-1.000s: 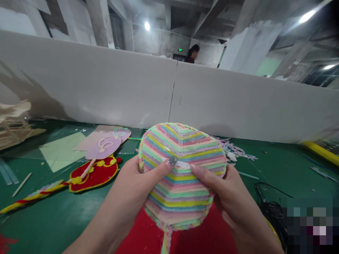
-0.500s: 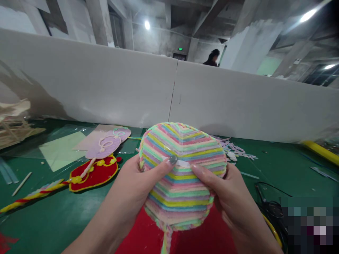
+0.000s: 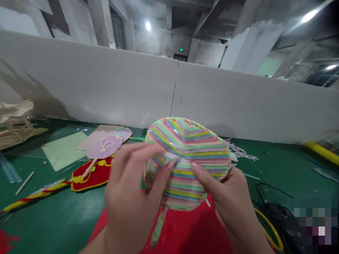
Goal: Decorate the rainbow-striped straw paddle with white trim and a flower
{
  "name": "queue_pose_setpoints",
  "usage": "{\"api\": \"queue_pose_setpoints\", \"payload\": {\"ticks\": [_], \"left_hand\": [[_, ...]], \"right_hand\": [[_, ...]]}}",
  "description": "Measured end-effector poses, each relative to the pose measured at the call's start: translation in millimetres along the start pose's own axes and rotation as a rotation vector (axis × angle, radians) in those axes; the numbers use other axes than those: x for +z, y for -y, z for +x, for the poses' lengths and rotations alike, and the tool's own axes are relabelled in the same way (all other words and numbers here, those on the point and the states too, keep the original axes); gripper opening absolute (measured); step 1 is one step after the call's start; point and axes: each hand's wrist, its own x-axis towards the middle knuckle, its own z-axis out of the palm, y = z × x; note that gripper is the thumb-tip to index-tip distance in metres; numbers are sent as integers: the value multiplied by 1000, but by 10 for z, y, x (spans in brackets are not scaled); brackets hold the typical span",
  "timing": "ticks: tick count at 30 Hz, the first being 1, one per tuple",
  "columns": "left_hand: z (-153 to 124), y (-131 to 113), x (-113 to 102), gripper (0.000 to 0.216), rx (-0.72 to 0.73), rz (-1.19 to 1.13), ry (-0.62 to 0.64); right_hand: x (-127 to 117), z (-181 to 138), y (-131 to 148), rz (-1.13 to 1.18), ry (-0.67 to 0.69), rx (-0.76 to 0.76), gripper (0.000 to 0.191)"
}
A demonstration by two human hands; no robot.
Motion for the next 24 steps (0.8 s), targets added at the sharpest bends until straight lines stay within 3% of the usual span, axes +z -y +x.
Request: {"api": "queue_pose_setpoints", "payload": {"ticks": [2,4,11,24], "left_hand": [[7,-3,0,7,41,-29,165],[20,-4,11,6,33,-64,253],[47,-11,24,7,30,-95,237],[65,-10,5,9,79,-63,238]], "right_hand": [[2,1,-6,-59,8,-53,16],[16,2,-11,-120,-1,-115,13],[69,-40,1,-177,-50,-221,13],[76,-69,-30,-156,-84,-239,22]]}}
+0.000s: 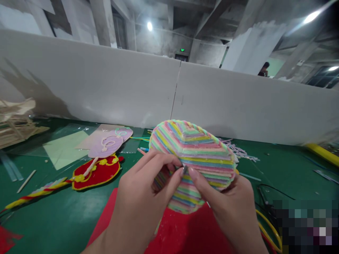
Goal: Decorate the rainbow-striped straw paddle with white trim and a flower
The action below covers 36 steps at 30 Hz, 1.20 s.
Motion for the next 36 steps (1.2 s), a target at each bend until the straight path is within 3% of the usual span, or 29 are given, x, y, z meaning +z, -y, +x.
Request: {"api": "queue_pose_setpoints", "payload": {"ticks": [10,19,26,32,36], "left_hand": [[1,5,18,10,45,3,-33],[-3,14,-18,10,-18,-34,32],[-21,5,-9,9,45,11,-3],[-29,16,-2,10,43,17,1],[-12,25,-10,11,11,-11,26]], "right_hand": [[-4,-6,11,-42,-21,10,14],[0,-11,25,-36,-30,19,14],[84,-68,86,-4,-153,80,7],[14,-23,38,-39,-47,41,17],[5,-12,33,-36,-38,67,12]]}}
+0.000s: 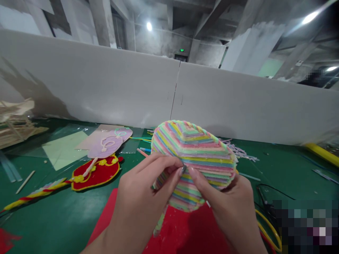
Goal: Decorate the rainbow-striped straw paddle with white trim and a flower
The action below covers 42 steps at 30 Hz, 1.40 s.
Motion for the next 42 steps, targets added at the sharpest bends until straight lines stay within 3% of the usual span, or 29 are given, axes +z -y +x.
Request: {"api": "queue_pose_setpoints", "payload": {"ticks": [11,18,24,42], "left_hand": [[18,19,9,14,-57,-31,48],[15,21,-1,13,-46,-8,37],[0,21,5,13,-37,-9,39],[-1,3,12,11,-57,14,31]], "right_hand": [[-9,16,-24,6,9,27,18],[58,-38,52,-9,-96,49,12],[27,-4,32,1,-18,32,14],[7,23,-11,-35,-3,24,19]]}}
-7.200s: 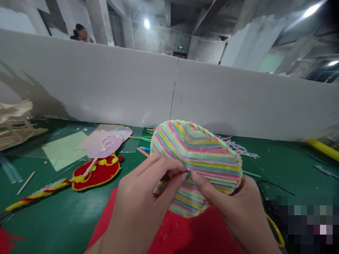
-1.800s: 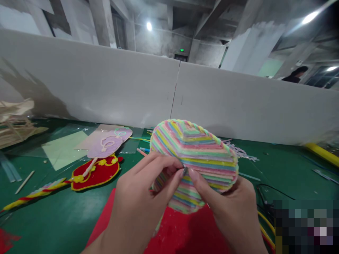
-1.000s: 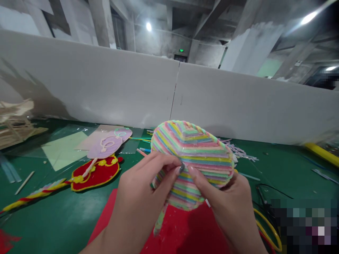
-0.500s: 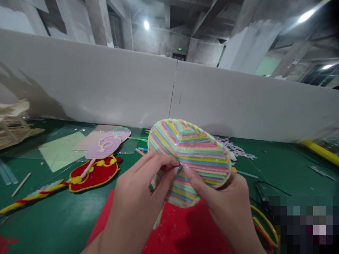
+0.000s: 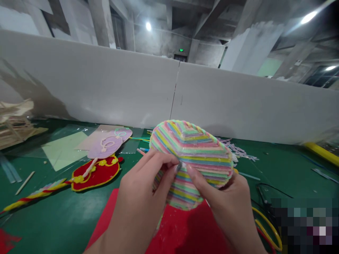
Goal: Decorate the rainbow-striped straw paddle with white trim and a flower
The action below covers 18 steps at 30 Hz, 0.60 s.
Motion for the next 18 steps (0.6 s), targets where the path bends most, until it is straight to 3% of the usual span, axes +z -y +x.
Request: {"api": "queue_pose_setpoints", "payload": {"ticks": [7,13,18], "left_hand": [[-18,6,17,13,101,81,11],[-12,-4,12,12,69,60,15],[-19,-6,7,12,69,52,13]], "right_hand": [[-11,4,-5,13,19,-6,18],[-20,-3,0,77,50,30,24],[-27,-14,-8,72,59,48,18]]}}
